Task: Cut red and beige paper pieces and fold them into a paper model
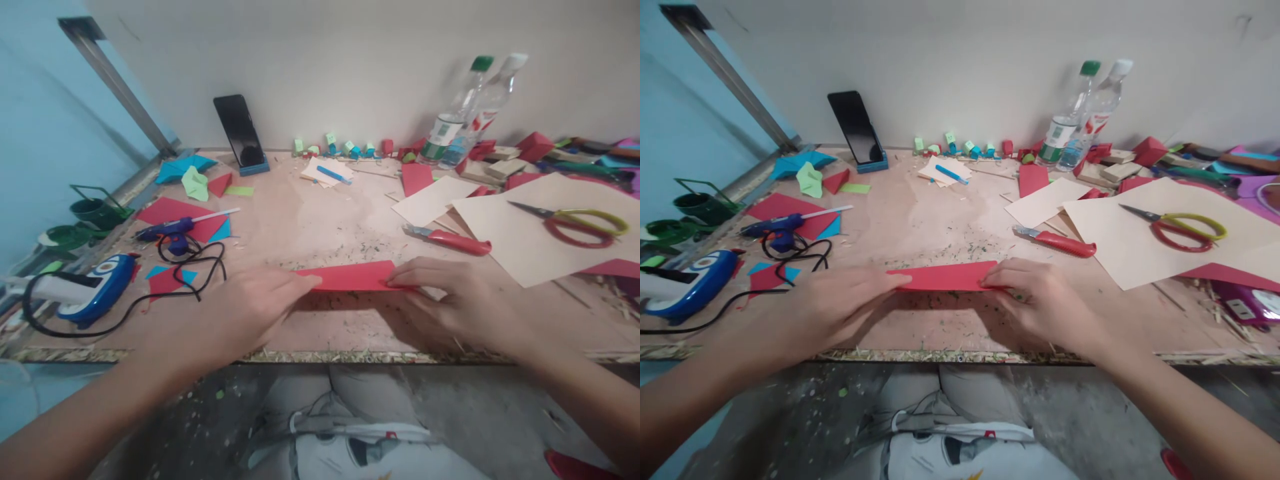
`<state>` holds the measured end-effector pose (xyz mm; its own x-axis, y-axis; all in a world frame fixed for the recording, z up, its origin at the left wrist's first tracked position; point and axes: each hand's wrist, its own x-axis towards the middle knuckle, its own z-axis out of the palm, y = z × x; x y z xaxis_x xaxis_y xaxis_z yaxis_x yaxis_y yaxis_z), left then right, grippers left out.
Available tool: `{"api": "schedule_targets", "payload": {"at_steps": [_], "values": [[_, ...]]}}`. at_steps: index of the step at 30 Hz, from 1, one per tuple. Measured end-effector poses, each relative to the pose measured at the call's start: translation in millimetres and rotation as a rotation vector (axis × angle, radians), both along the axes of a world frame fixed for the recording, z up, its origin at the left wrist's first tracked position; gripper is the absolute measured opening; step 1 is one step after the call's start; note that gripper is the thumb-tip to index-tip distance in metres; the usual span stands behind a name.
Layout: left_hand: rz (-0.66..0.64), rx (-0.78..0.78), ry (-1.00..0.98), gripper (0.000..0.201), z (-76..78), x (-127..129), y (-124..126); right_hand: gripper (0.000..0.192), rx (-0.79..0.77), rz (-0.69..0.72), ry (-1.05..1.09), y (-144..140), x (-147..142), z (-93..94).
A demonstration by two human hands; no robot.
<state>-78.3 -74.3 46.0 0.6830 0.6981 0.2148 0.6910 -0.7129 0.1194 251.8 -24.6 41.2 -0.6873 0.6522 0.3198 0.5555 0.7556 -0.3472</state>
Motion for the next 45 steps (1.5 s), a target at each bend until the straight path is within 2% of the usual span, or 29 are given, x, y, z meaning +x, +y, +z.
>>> {"api": "schedule_targets", "payload": {"at_steps": [2,5,8,11,13,16,20,23,26,29,33,35,37,41,43,45], "values": [[0.019,-0.063,-0.016,0.028,-0.2,0.8,-1.8,0.018,-0.011,0.003,-0.007,-0.9,0.4,-0.1],[-0.011,-0.112,-0.002,0.029,-16.4,3.2,-6.7,0.023,-0.060,0.033,-0.043,-6.4,0.8,-12.2],[-0.020,-0.123,-0.024,0.029,-34.4,5.7,-11.1,0.025,-0.141,-0.061,-0.113,-15.7,0.1,-23.4],[0.009,-0.175,-0.108,0.033,-41.3,7.9,-12.2,0.031,-0.163,-0.094,-0.107,-21.6,-1.4,-24.9],[0.069,-0.254,-0.191,0.036,-41.4,9.6,-11.0,0.034,-0.164,-0.104,-0.080,-21.4,-2.2,-23.7],[0.228,-0.381,-0.299,0.034,-40.7,12.6,-7.6,0.037,-0.204,-0.148,-0.040,-16.9,-2.9,-23.8],[0.349,-0.495,-0.305,0.025,-40.2,16.1,-1.8,0.031,-0.270,-0.170,-0.028,-9.8,-4.0,-26.6],[0.368,-0.473,-0.263,0.019,-38.8,17.9,0.1,0.022,-0.226,-0.144,-0.048,-8.5,-7.4,-25.5],[0.347,-0.444,-0.199,0.021,-37.5,19.5,-0.7,0.026,-0.104,-0.016,-0.070,-13.1,-14.7,-20.1],[0.343,-0.428,-0.171,0.023,-38.1,20.5,-2.1,0.035,0.078,0.150,-0.122,-23.8,-23.0,-11.2],[0.339,-0.452,-0.168,0.023,-40.6,20.4,-3.6,0.044,0.354,0.243,-0.180,-42.1,-29.7,-0.3],[0.324,-0.459,-0.171,0.023,-41.4,19.7,-3.7,0.045,0.346,0.300,-0.184,-47.7,-32.1,-1.5],[0.312,-0.454,-0.170,0.023,-41.4,18.5,-2.5,0.045,0.270,0.345,-0.194,-48.3,-34.9,-9.2],[0.266,-0.439,-0.113,0.029,-38.4,13.5,1.5,0.047,0.148,0.285,-0.215,-39.7,-40.0,-32.7],[0.221,-0.371,-0.082,0.030,-35.9,10.4,-0.2,0.047,0.119,0.264,-0.235,-36.2,-41.0,-40.2],[0.222,-0.222,-0.050,0.026,-33.9,8.2,-7.9,0.045,0.105,0.263,-0.238,-35.1,-41.0,-42.5]]}}
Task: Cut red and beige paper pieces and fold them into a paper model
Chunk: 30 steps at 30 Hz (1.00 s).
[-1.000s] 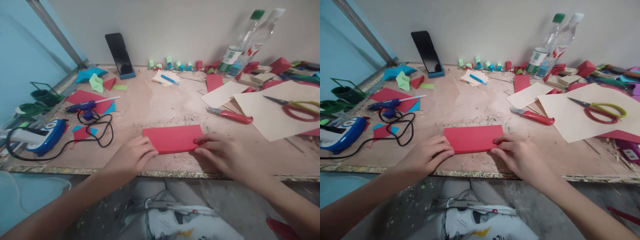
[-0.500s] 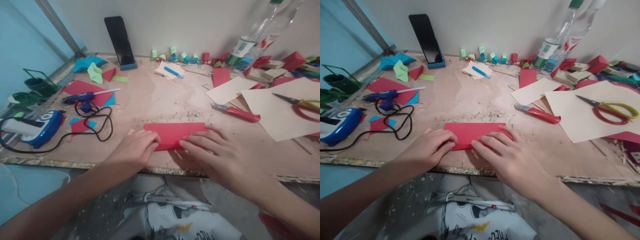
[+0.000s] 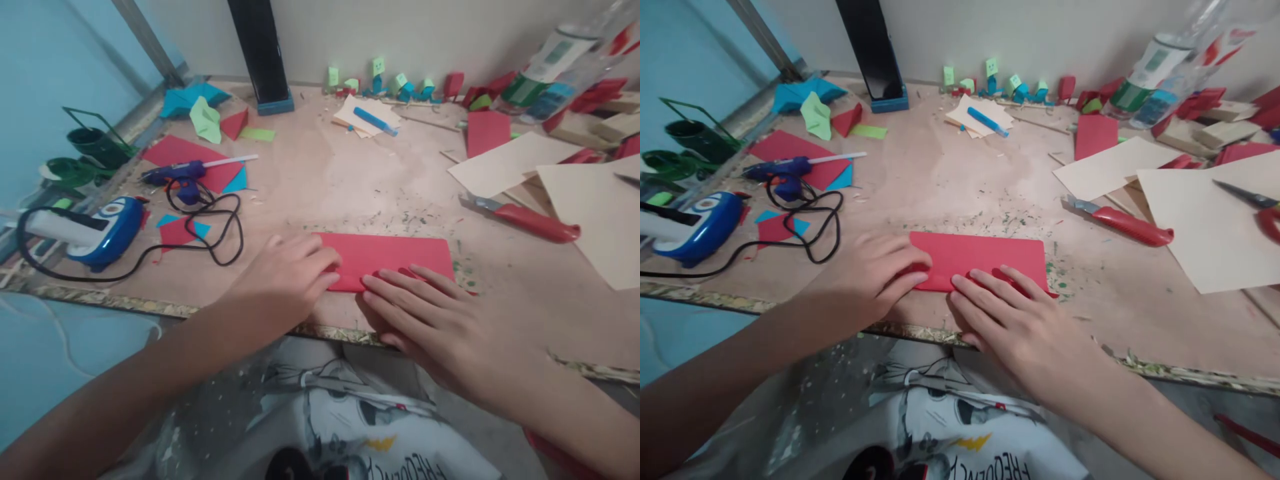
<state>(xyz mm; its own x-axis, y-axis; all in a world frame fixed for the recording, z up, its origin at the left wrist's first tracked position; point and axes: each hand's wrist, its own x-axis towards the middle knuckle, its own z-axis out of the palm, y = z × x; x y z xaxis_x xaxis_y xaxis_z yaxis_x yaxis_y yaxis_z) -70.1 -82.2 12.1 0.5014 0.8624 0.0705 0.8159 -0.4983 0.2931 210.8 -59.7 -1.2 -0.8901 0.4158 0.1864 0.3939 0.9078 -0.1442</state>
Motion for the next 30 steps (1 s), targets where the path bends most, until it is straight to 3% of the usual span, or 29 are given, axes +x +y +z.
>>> {"api": "schedule_targets", "payload": {"at_steps": [2,4,7,11,20,30], "values": [[0.014,0.195,0.053,0.025,0.4,-0.9,-12.9,0.043,-0.012,0.005,0.008,-0.2,-0.1,1.6],[-0.122,0.393,0.035,0.028,-1.9,-0.3,-27.2,0.042,-0.023,0.017,0.017,-0.1,-0.9,4.6],[-0.176,0.333,0.103,0.037,-9.3,2.9,-42.5,0.042,-0.035,0.030,0.014,1.0,-2.6,7.6],[-0.142,0.281,0.117,0.051,-18.1,6.7,-48.4,0.045,-0.075,0.017,0.014,2.0,-0.9,6.7],[-0.086,0.276,0.129,0.062,-19.2,8.9,-52.6,0.076,-0.125,0.037,-0.073,8.3,21.6,3.1],[-0.003,0.274,0.232,0.066,-22.1,27.2,-58.8,0.068,-0.036,-0.042,-0.125,-17.1,17.0,0.6]]}}
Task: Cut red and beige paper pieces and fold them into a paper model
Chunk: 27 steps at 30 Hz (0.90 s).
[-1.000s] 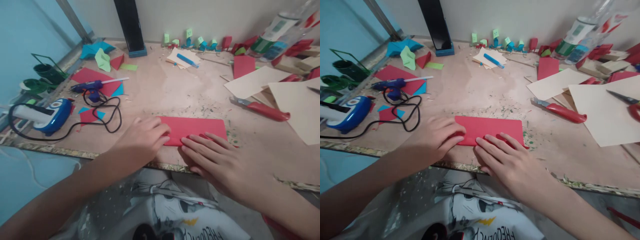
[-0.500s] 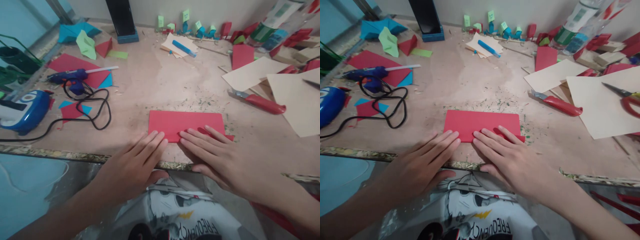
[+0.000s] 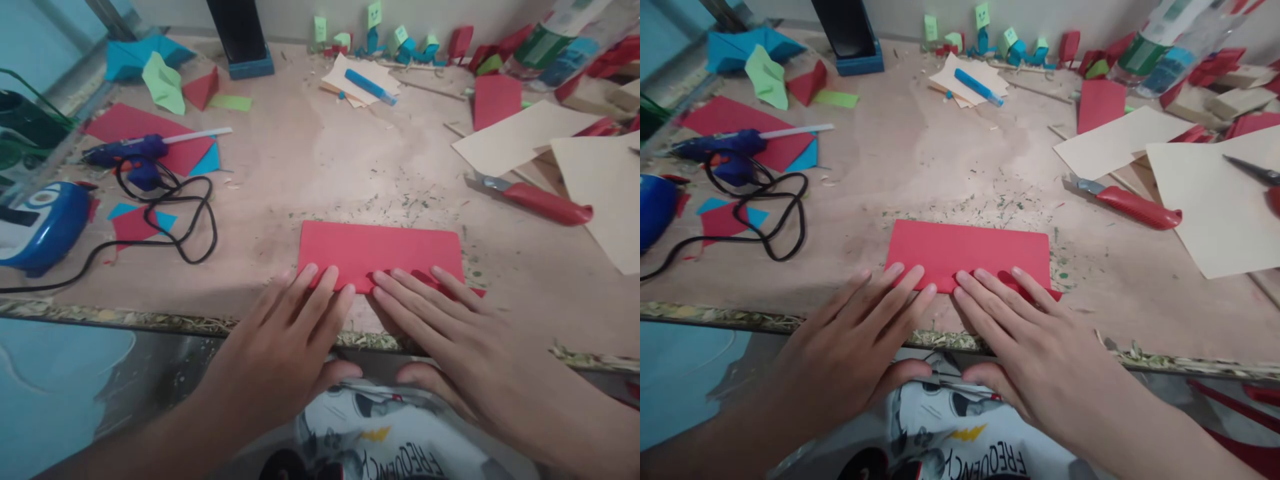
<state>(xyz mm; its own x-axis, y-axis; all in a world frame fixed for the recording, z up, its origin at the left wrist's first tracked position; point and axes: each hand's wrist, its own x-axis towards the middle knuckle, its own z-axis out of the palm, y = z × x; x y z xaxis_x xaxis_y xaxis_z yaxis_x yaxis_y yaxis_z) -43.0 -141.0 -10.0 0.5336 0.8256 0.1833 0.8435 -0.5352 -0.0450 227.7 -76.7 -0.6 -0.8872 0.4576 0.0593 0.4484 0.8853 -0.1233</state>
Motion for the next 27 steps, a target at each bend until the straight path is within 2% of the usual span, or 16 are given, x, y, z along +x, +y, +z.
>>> {"api": "schedule_targets", "payload": {"at_steps": [11,21,27], "values": [[0.035,0.018,-0.030,0.065,-4.7,3.6,-5.9,0.069,0.001,-0.038,-0.018,-2.1,6.9,-3.0],[-0.143,0.000,-0.101,0.064,-5.0,12.9,0.9,0.072,0.044,-0.074,-0.041,-9.5,3.3,-6.3],[-0.166,-0.025,-0.120,0.064,-5.8,14.3,5.5,0.068,0.030,-0.093,-0.052,-12.8,4.4,-5.0]]}}
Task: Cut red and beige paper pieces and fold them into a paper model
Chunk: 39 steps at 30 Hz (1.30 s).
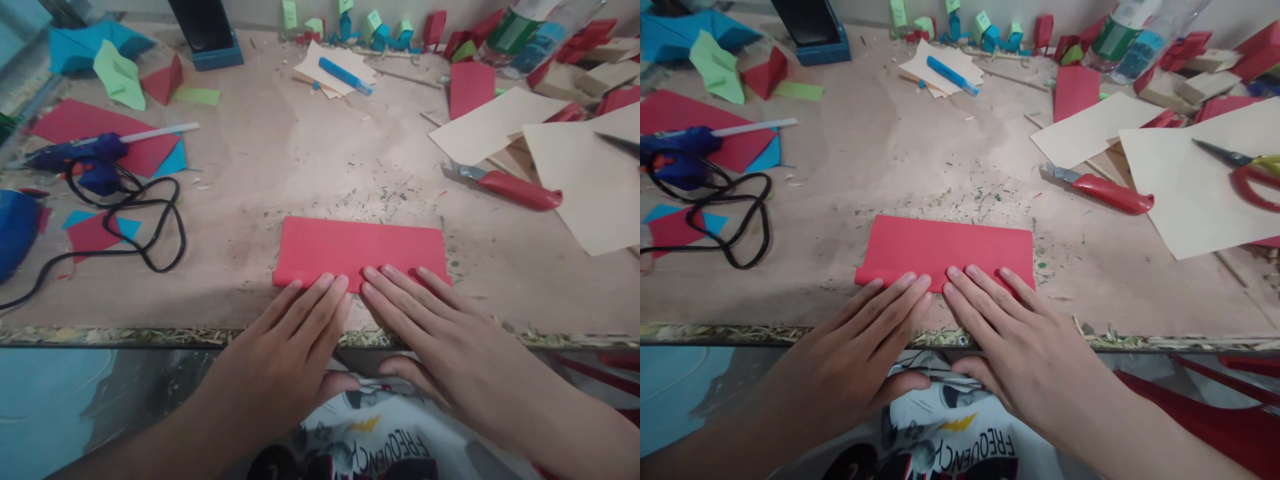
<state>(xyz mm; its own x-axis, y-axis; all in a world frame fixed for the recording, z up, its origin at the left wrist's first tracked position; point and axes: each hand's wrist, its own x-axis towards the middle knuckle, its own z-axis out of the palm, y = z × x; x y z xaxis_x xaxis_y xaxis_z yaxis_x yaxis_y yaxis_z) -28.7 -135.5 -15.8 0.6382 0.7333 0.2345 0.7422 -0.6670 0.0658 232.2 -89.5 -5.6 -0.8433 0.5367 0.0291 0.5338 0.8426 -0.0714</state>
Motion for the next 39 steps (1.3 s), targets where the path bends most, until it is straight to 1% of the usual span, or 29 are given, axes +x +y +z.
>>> {"api": "schedule_targets", "payload": {"at_steps": [4,7,11,15,19,23,26,29,34,39], "values": [[-0.008,-0.005,-0.003,0.063,-2.7,-1.0,-0.5,0.066,-0.025,-0.038,0.030,-6.1,-8.7,7.7],[-0.007,-0.013,-0.016,0.060,-4.6,-1.2,-1.2,0.065,-0.027,-0.018,0.078,-8.1,-19.1,12.3],[0.003,-0.012,-0.019,0.057,-3.1,-1.6,-0.4,0.067,-0.039,-0.004,0.085,-6.1,-23.1,9.5],[0.009,-0.044,0.000,0.058,-0.9,-3.4,-0.3,0.068,-0.050,-0.014,0.059,-5.4,-13.8,2.1],[0.018,-0.053,0.002,0.054,0.2,-3.5,0.4,0.070,-0.047,-0.039,0.031,-9.3,-4.5,-0.9],[-0.002,-0.055,0.000,0.050,4.9,-1.8,4.6,0.066,-0.058,-0.072,0.064,-12.7,0.5,3.9],[-0.022,-0.071,0.007,0.050,7.3,-1.5,6.9,0.060,-0.066,-0.138,0.118,-13.3,6.9,9.7],[-0.028,-0.064,0.011,0.052,6.6,-1.8,7.1,0.056,-0.055,-0.201,0.145,-15.5,16.4,11.8],[-0.046,-0.030,0.031,0.052,4.7,0.0,7.8,0.051,-0.047,-0.253,0.145,-25.0,26.6,5.2],[-0.028,0.001,0.073,0.055,5.7,5.0,9.5,0.052,0.022,-0.256,0.139,-32.5,26.6,-2.8]]}}
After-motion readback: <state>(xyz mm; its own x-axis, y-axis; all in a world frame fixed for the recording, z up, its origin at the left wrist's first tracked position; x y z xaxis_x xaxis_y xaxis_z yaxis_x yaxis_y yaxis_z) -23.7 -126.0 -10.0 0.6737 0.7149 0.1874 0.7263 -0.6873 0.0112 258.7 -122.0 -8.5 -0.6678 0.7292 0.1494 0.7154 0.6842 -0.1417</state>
